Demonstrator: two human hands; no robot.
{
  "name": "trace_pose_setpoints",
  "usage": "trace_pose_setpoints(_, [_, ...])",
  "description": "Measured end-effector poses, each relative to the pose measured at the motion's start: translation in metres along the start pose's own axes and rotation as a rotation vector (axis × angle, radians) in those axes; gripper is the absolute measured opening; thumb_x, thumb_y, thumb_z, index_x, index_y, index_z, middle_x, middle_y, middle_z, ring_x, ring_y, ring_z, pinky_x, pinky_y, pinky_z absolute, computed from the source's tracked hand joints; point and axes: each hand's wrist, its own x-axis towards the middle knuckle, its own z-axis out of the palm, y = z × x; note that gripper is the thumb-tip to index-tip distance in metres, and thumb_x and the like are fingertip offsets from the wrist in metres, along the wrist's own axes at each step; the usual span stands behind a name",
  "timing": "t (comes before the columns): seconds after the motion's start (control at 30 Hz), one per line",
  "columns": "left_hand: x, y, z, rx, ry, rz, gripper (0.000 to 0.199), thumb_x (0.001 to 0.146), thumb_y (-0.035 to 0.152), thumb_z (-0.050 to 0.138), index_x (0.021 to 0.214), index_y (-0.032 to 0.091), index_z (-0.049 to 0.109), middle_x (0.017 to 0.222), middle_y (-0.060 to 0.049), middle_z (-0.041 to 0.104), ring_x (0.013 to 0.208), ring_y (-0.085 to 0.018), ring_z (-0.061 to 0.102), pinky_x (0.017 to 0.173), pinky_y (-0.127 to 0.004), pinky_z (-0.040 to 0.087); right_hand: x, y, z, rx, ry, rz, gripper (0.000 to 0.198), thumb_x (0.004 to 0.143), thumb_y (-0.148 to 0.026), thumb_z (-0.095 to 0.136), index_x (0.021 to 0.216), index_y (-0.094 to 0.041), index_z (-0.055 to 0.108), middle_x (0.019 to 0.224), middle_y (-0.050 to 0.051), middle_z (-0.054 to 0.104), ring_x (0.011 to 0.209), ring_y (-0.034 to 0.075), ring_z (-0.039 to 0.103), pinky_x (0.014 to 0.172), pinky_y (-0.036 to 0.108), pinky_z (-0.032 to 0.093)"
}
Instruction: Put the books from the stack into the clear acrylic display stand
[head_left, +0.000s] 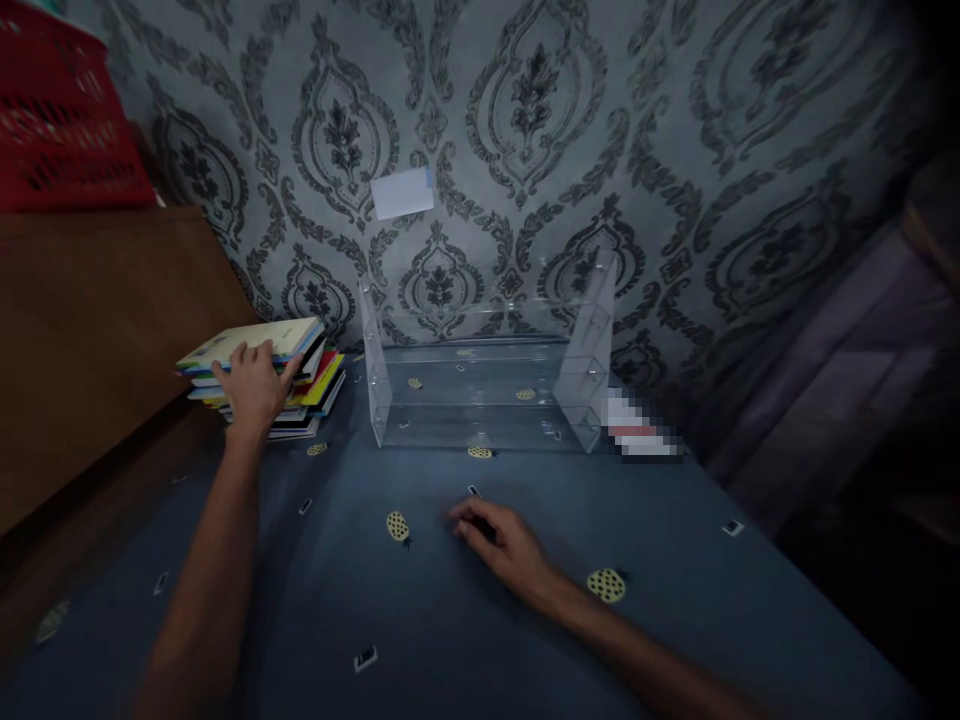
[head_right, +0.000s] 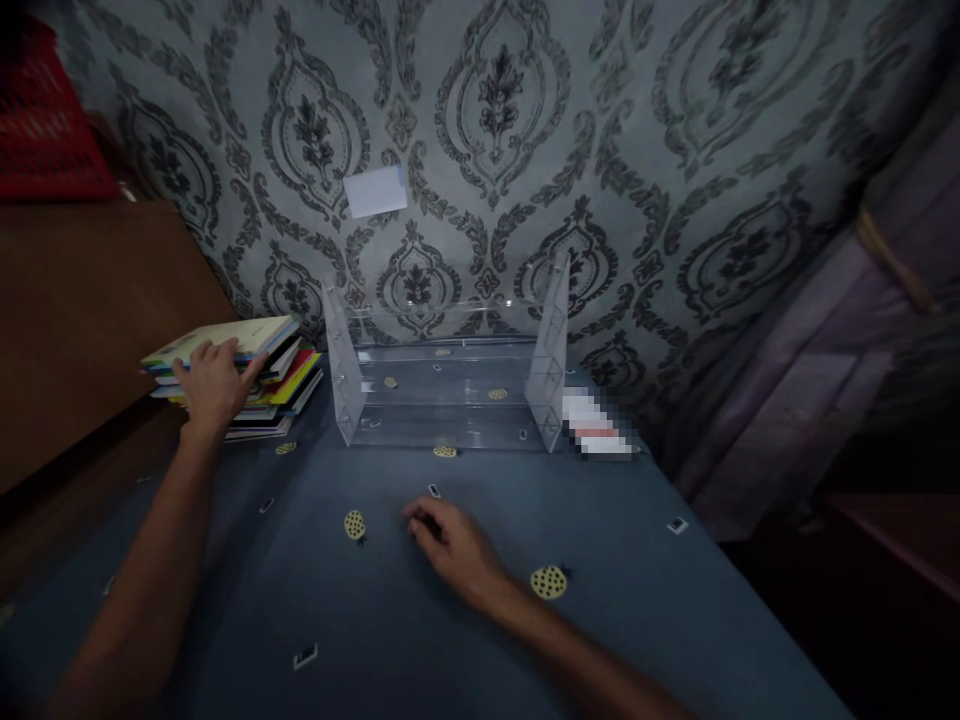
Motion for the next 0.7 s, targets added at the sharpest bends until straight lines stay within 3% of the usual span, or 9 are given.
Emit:
trace_pose_setpoints(0.1, [0.005, -0.003, -0.01, 0.028, -0.055, 0.034, 0.059, 0.099, 0.055, 0.036, 0.128, 0.013, 0.065, 0.127, -0.024, 0.066, 0.129, -0.041, 0.053, 0.108, -0.061, 0.033, 0.0, -0.003, 0.0, -0.003, 0.0, -0.024, 0.02, 0.091, -0.031, 0.052, 0.096, -0.021, 0.068, 0.089, 0.005, 0.071, 0.084, 0.02, 0.067, 0.076, 0.032, 0.051])
trace_pose_setpoints(0.2, [0.019, -0.014, -0.019, 0.047, -0.196, 0.1, 0.061, 0.099, 0.054, 0.03, 0.122, 0.014, 0.07, 0.124, -0.023, 0.066, 0.118, -0.04, 0.061, 0.099, -0.055, 0.043, 0.001, -0.004, 0.0, 0.002, -0.006, -0.044, 0.019, 0.092, -0.029, 0.051, 0.095, -0.02, 0.068, 0.087, 0.006, 0.071, 0.082, 0.02, 0.067, 0.074, 0.031, 0.051])
trace_pose_setpoints(0.43, [0.078, -0.043, -0.028, 0.09, -0.491, 0.398, 0.048, 0.093, 0.043, 0.046, 0.128, 0.018, 0.068, 0.132, -0.015, 0.068, 0.119, -0.033, 0.063, 0.098, -0.039, 0.048, 0.001, -0.004, -0.001, -0.006, -0.01, -0.063, 0.02, 0.092, -0.03, 0.052, 0.097, -0.02, 0.069, 0.088, 0.005, 0.071, 0.083, 0.02, 0.067, 0.076, 0.031, 0.051])
trace_pose_setpoints(0.7, [0.122, -0.018, -0.024, 0.269, -0.767, 0.515, 0.058, 0.08, 0.029, 0.069, 0.137, 0.023, 0.062, 0.118, -0.011, 0.074, 0.092, -0.024, 0.07, 0.08, -0.03, 0.05, 0.0, 0.0, -0.001, -0.015, -0.012, -0.022, 0.024, 0.092, -0.032, 0.053, 0.103, -0.02, 0.07, 0.091, 0.006, 0.072, 0.085, 0.021, 0.067, 0.076, 0.032, 0.051])
